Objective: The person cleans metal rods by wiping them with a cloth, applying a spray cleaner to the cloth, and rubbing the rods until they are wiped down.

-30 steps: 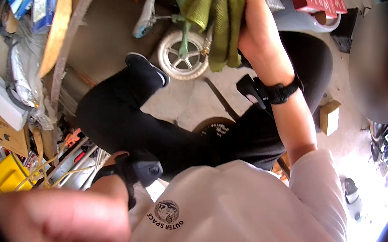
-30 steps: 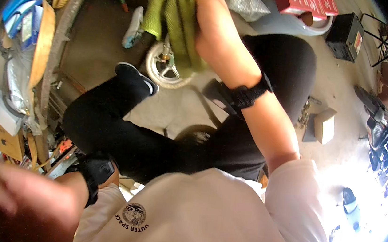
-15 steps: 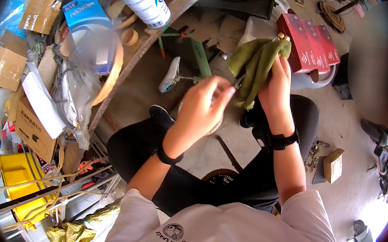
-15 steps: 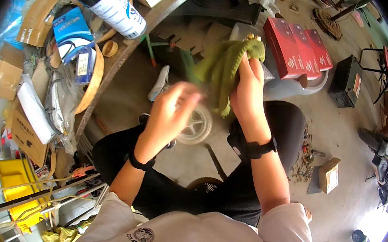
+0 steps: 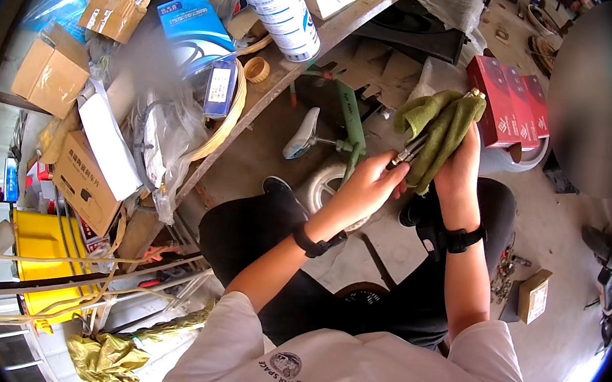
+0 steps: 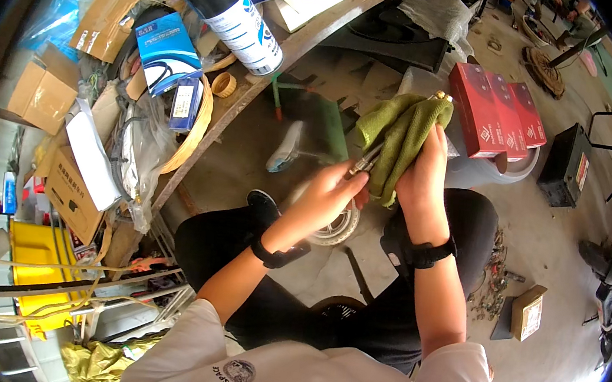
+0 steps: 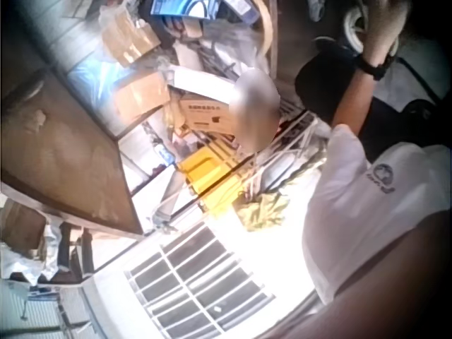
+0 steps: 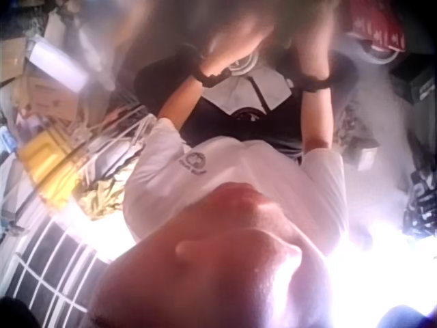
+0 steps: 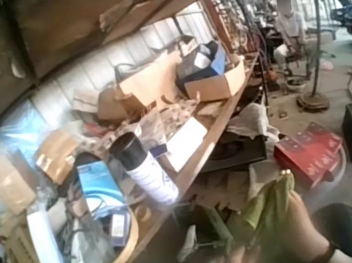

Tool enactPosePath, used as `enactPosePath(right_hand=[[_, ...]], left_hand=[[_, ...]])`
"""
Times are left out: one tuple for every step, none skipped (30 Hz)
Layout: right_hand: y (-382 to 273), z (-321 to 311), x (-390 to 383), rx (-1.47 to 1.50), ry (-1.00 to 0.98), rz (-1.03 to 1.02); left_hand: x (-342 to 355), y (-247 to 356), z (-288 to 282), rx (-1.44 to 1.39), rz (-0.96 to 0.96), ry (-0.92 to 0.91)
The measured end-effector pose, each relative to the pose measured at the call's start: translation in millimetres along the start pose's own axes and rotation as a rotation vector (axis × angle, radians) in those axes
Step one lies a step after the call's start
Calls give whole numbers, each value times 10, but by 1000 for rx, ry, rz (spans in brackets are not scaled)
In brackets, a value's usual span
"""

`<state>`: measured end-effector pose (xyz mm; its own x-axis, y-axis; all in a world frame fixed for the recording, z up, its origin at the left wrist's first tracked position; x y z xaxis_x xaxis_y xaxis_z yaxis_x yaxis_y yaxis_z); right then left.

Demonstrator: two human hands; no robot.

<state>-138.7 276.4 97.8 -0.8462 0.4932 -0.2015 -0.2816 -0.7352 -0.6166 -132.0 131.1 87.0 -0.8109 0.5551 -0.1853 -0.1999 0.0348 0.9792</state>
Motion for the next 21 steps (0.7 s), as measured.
enactPosePath(right_hand=[[36,-1,-7,7,2,35],[71,-9,-8,15,6,68],[118,-68,17,11,23,97],[137,-85,26,-7,41,107],[150,-97,28,-24,60,117],[166,-72,26,-56,26,129],[160,-24,-4,-114,10,131],[182,-20,-20,-128,1,135],[192,-3,-30,-141,-13,136],[200,-19,-52,-170,32,143],[193,-34,-63,-171,39,145],[159,-24,-52,-179,34,130],[122,-15,-36,-186,28,116],[28,-25,0,-199,19,72],[-40,-21,10,-164,39,38],[-20,-17,16,-142,12,44],[20,-25,22,-121,-14,50],[161,-88,-47,-149,73,125],[338,-124,-160,-173,158,201],[552,-85,-188,-213,38,214],[706,-9,-253,-230,-4,228]], left_hand=[[-3,-45,54,-96,-49,-34],[-18,-118,56,-209,-148,-40],[-33,-97,71,-215,-176,-104],[-53,-94,85,-283,-213,-151],[-75,-98,111,-352,-251,-198],[-73,-109,77,-330,-271,-175],[-58,-163,31,-283,-254,-144],[-44,-169,17,-244,-204,-127],[-25,-140,11,-203,-149,-109],[-30,-148,22,-205,-156,-112],[-47,-157,29,-270,-189,-117],[-49,-151,39,-333,-218,-125],[-56,-152,43,-333,-220,-130],[-75,-147,50,-288,-203,-140],[-85,-137,65,-243,-182,-150],[-97,-131,90,-245,-181,-155],[-91,-109,39,-93,-131,-89],[-80,-83,-2,56,-81,-27],[-94,-82,18,54,-78,-34],[-107,-117,-38,21,-113,18],[-114,-161,-125,-9,-150,76]])
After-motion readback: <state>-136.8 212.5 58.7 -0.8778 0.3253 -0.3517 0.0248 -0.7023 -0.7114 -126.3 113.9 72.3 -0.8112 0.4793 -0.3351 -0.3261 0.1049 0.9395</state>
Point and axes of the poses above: each hand's wrist, its own x-axis towards the middle knuckle, its own z-axis out of the palm, y = z × x, the point moved 10 cm from there along x, towards the middle knuckle, and after that the axes turned 6 degrees about y, right-handed, at the moved point
